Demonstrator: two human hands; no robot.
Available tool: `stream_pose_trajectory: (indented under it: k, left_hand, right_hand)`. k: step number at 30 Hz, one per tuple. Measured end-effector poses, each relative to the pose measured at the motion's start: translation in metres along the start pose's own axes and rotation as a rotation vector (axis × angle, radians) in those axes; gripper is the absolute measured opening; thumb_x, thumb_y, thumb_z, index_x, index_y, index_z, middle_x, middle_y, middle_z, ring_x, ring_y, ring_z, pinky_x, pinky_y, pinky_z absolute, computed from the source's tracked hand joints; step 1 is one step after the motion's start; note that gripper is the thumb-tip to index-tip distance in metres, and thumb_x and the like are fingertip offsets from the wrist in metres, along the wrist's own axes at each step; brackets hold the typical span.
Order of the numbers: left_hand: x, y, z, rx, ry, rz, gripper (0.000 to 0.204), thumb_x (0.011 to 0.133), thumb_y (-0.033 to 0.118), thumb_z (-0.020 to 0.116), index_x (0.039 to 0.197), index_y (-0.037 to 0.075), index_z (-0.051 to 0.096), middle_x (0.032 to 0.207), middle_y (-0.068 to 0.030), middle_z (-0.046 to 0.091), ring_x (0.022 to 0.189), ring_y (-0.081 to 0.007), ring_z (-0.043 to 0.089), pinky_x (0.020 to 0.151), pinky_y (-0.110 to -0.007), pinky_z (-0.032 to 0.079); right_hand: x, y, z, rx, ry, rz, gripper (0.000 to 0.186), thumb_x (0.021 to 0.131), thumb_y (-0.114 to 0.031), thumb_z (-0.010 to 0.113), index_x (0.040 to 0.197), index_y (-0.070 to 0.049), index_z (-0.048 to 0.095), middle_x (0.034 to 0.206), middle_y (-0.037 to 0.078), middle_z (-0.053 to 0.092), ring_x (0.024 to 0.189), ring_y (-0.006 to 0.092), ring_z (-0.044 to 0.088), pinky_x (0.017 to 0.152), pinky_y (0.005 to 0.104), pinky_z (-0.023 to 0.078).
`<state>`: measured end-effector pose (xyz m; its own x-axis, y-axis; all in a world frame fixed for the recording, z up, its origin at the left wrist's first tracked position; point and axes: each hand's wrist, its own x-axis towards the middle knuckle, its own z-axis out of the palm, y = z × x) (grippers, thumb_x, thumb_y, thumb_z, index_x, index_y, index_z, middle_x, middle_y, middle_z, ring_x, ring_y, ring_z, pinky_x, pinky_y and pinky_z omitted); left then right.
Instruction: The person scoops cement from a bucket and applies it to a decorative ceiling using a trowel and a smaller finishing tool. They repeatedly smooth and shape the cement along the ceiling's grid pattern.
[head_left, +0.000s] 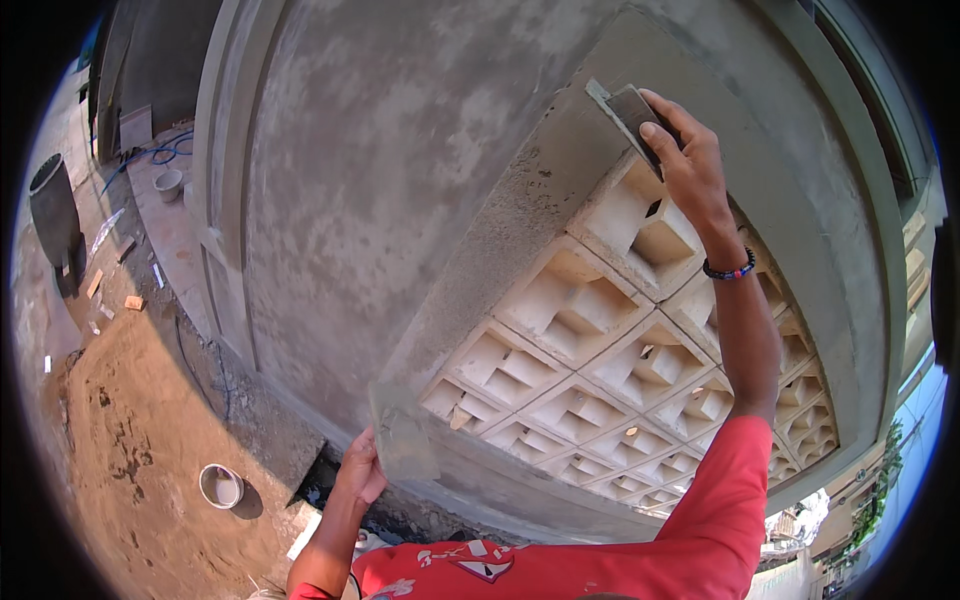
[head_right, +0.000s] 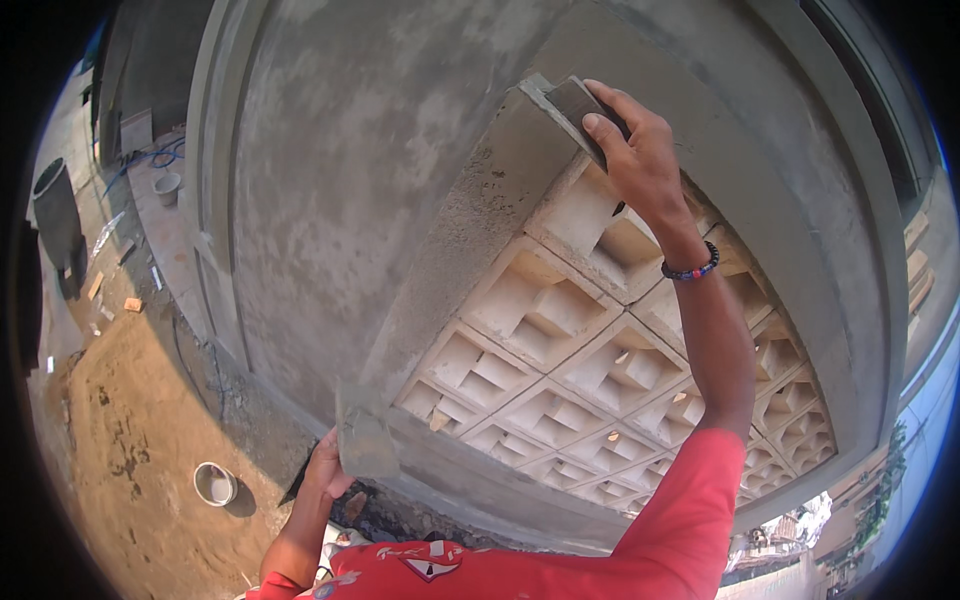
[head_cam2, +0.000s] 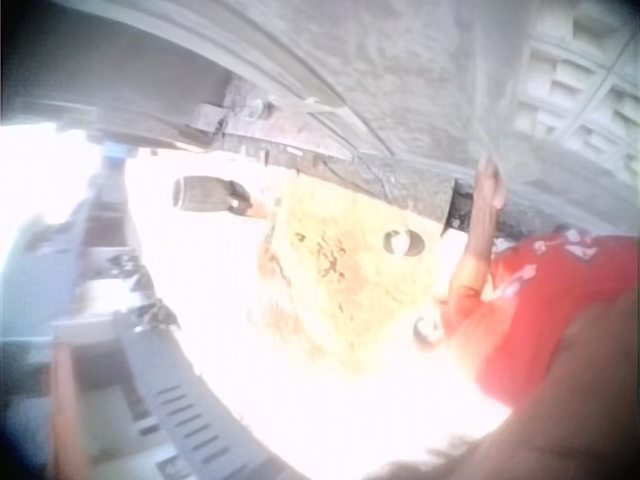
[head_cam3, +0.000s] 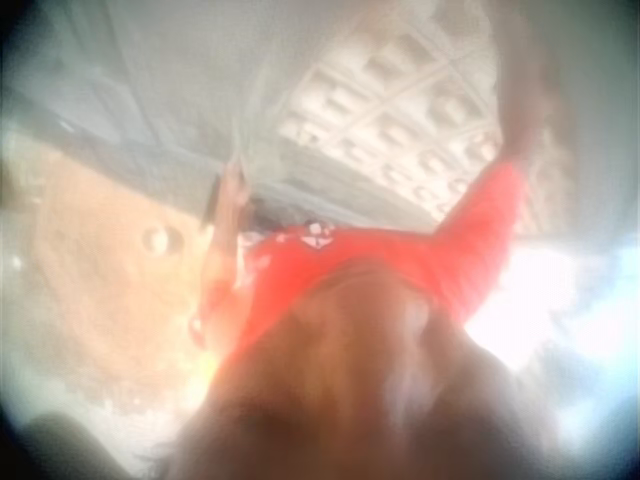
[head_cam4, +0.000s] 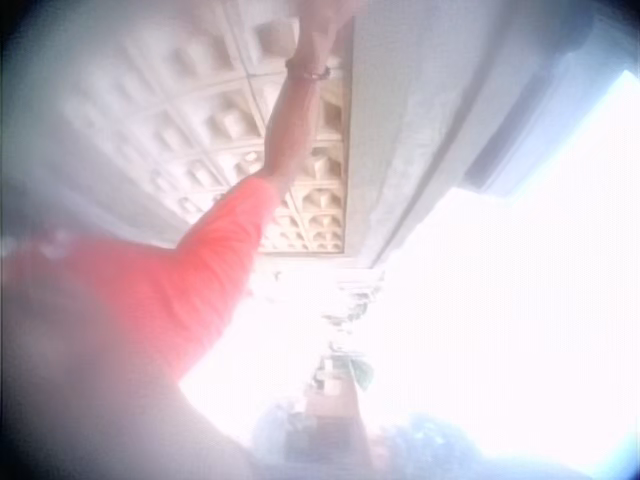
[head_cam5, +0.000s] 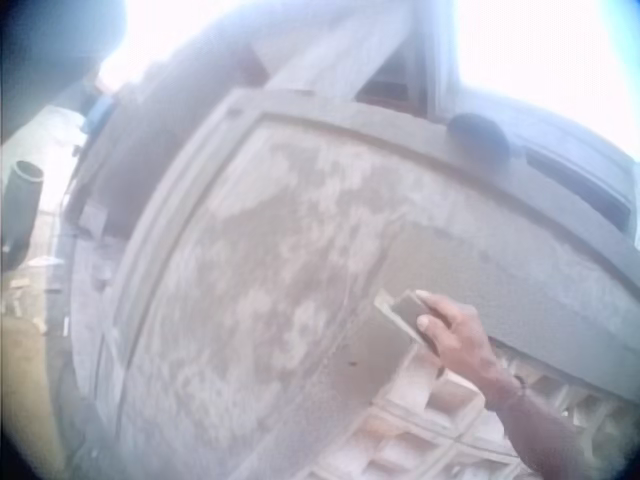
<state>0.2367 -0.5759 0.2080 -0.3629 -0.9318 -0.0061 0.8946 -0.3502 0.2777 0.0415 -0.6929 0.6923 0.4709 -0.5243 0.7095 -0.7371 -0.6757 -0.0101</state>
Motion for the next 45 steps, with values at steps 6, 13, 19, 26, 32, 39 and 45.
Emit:
stream_pose_trajectory:
  k: [6,13,19,26,32,39,45]
  left_hand:
    - [0.003,-0.006,0.0,-0.008,0.0,-0.022,0.043,0.084,0.013,0.059,0.123,0.003,0.046,0.114,-0.0098,0.059,0.101,-0.0199,0.059,0.088,-0.034,0.048]
    - [0.006,-0.008,0.004,-0.023,0.0,-0.048,0.042,0.084,0.011,0.058,0.124,0.003,0.045,0.113,-0.0098,0.059,0.101,-0.0199,0.059,0.087,-0.033,0.049]
    - [0.003,0.006,0.014,-0.019,-0.001,0.0,0.044,0.084,0.011,0.058,0.125,0.003,0.044,0.116,-0.0103,0.058,0.103,-0.0198,0.058,0.088,-0.033,0.048]
    - [0.008,-0.002,-0.005,-0.012,-0.002,-0.015,0.044,0.085,0.012,0.057,0.125,0.003,0.043,0.117,-0.0096,0.057,0.103,-0.0195,0.058,0.088,-0.033,0.048]
    - [0.009,-0.006,-0.001,-0.015,-0.004,-0.026,0.045,0.084,0.014,0.059,0.125,0.003,0.043,0.116,-0.0096,0.058,0.102,-0.0193,0.059,0.087,-0.033,0.049]
    - [0.003,0.004,-0.003,-0.016,-0.066,0.012,0.054,0.08,0.022,0.065,0.125,0.003,0.044,0.116,-0.0099,0.058,0.102,-0.0199,0.059,0.088,-0.033,0.048]
    - [-0.005,0.008,-0.007,-0.006,-0.04,0.034,0.058,0.078,0.025,0.067,0.126,0.002,0.043,0.118,-0.0102,0.057,0.106,-0.0209,0.057,0.091,-0.034,0.046]
  right_hand:
    - [0.073,0.018,-0.04,-0.445,0.23,-0.197,0.034,0.087,-0.012,0.054,0.12,-0.002,0.054,0.105,0.009,0.062,0.091,0.0192,0.058,0.084,0.0273,0.044]
    - [0.036,0.029,0.015,-0.726,0.127,-0.491,0.038,0.08,-0.005,0.057,0.117,-0.005,0.052,0.089,0.01,0.058,0.083,0.0283,0.051,0.075,0.0362,0.045]
    - [0.009,0.005,0.015,-0.496,-0.027,-0.381,0.035,0.081,-0.005,0.056,0.115,-0.002,0.054,0.095,0.013,0.06,0.09,0.0295,0.053,0.08,0.036,0.044]
    - [0.092,0.015,-0.046,-0.594,0.313,-0.311,0.034,0.085,-0.013,0.053,0.118,-0.008,0.055,0.107,0.016,0.061,0.099,0.0308,0.057,0.086,0.0344,0.044]
    - [0.072,0.024,-0.016,-0.694,0.174,-0.407,0.035,0.083,-0.009,0.053,0.118,-0.006,0.053,0.096,0.012,0.06,0.092,0.0297,0.053,0.081,0.0371,0.044]
    - [-0.055,0.023,0.091,-0.532,-0.253,-0.455,0.037,0.08,-0.001,0.056,0.117,0.0,0.051,0.084,0.012,0.054,0.079,0.0281,0.047,0.074,0.0353,0.043]
    - [-0.033,-0.006,0.049,-0.299,-0.187,-0.303,0.036,0.081,-0.003,0.056,0.116,-0.001,0.053,0.091,0.014,0.058,0.084,0.0304,0.052,0.075,0.0375,0.043]
